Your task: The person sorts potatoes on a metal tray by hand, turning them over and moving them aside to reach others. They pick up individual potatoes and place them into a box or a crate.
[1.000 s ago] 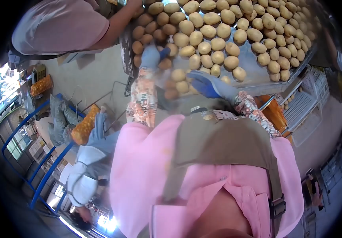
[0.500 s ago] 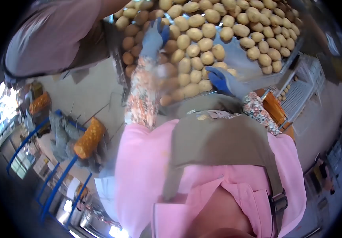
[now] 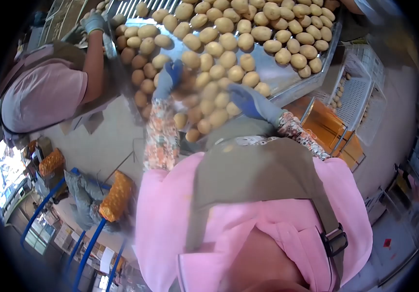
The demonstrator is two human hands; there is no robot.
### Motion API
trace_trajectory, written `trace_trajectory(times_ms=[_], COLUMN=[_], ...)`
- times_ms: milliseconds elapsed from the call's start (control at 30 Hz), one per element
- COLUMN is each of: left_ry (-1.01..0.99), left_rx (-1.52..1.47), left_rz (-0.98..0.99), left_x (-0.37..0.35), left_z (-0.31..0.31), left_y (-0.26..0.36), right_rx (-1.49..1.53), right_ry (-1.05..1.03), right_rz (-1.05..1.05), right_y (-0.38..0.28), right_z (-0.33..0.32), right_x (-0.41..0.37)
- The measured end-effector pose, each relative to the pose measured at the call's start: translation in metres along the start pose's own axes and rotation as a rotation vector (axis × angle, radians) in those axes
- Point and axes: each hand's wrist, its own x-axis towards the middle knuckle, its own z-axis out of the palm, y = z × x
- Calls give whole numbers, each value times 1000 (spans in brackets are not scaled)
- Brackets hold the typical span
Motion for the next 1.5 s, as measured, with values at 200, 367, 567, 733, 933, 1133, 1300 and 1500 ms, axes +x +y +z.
trace_trajectory(times_ms=[200,367,567,733,933,1133,1300,1500], left_ry=[50,-95,-80,93,331,75,107,-67], left_rx=[-536,-1051,-1172,-476,-89,-252,281,-432], left_rz=[-48,-624,-516,-177,214,-21,281,-504], left_x=[-124,-157,-181,-184,-192,-182,-180,-181], left_z=[51,34,21,48,33,37,49,23], left_y=[76,168,214,182,254,226,176,218], right_rx=[-242,-89,14,444,446,404,390,98], right_ry=[-37,-214,-196,-222,-138,-86,-82,-32], right_rz=[-60,-3,32,71,-53,-56,-285,-278], right_y=[-43,-62,-68,-60,-54,-42,-22,-45], right_z=[17,21,19,15,10,7,12,-10], right_x=[8,1,-18,-30,-43,-48,-41,-24])
